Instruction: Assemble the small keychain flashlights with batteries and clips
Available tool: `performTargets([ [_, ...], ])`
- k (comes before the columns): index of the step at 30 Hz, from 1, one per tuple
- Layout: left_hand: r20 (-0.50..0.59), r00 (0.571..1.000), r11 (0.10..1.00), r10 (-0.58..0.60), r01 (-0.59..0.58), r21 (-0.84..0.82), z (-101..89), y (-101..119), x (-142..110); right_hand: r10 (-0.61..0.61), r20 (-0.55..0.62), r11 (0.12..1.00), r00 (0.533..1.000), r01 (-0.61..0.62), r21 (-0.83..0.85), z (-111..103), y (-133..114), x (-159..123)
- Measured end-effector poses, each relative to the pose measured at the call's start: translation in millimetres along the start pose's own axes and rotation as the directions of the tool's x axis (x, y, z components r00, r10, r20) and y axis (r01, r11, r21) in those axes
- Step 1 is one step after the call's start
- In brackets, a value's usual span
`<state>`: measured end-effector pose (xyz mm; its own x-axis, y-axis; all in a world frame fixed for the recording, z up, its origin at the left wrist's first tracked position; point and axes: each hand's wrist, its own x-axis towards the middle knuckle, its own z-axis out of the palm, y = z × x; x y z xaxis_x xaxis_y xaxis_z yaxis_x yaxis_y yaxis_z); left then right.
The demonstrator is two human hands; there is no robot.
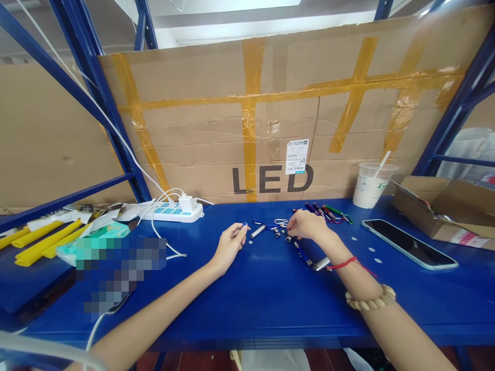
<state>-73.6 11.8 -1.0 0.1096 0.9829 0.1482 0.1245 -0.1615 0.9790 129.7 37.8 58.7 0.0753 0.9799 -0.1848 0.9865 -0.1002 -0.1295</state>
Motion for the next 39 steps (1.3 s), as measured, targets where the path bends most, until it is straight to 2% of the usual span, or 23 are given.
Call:
performTargets([
  [4, 0.008, 1.000, 1.000, 0.003, -0.003, 0.000, -0.4, 1, -1, -0.178, -0.155, 0.984, 0.972, 0.176, -0.030, 9, 5, 11],
  [7, 0.008, 1.000, 1.000, 0.000, 0.000, 0.004, -0.6, 3, -1, -0.365, -0.138, 0.931, 0.921, 0.362, -0.050, 16, 5, 17],
  [9, 0.006, 1.000, 1.000, 0.001, -0.001, 0.006, -0.4, 4, -2, -0.417, -0.113, 0.909, 0.902, 0.411, -0.068, 19, 2, 18],
  [15, 0.025, 0.999, 1.000, 0.030, -0.030, 0.002, 0.4, 2, -2, -0.403, -0.091, 0.910, 0.911, 0.388, -0.145, 24, -5, 16],
  [22, 0.020, 0.997, 0.997, 0.075, -0.075, 0.000, 1.1, 1, 0, -0.378, -0.206, 0.925, 0.903, 0.357, -0.131, 24, -10, 13],
  [25, 0.013, 0.998, 0.998, 0.061, -0.061, -0.017, 0.3, 1, 0, -0.403, -0.178, 0.915, 0.898, 0.389, -0.112, 24, -11, 11],
  [31, -0.114, 0.989, 0.996, 0.093, -0.092, 0.012, -2.8, -2, 3, -0.472, -0.136, 0.881, 0.871, 0.465, -0.084, 27, -12, 13],
  [39, -0.155, 0.979, 0.991, 0.133, -0.126, 0.051, -3.2, -3, 4, -0.486, -0.066, 0.874, 0.871, 0.484, -0.048, 26, -13, 11],
])
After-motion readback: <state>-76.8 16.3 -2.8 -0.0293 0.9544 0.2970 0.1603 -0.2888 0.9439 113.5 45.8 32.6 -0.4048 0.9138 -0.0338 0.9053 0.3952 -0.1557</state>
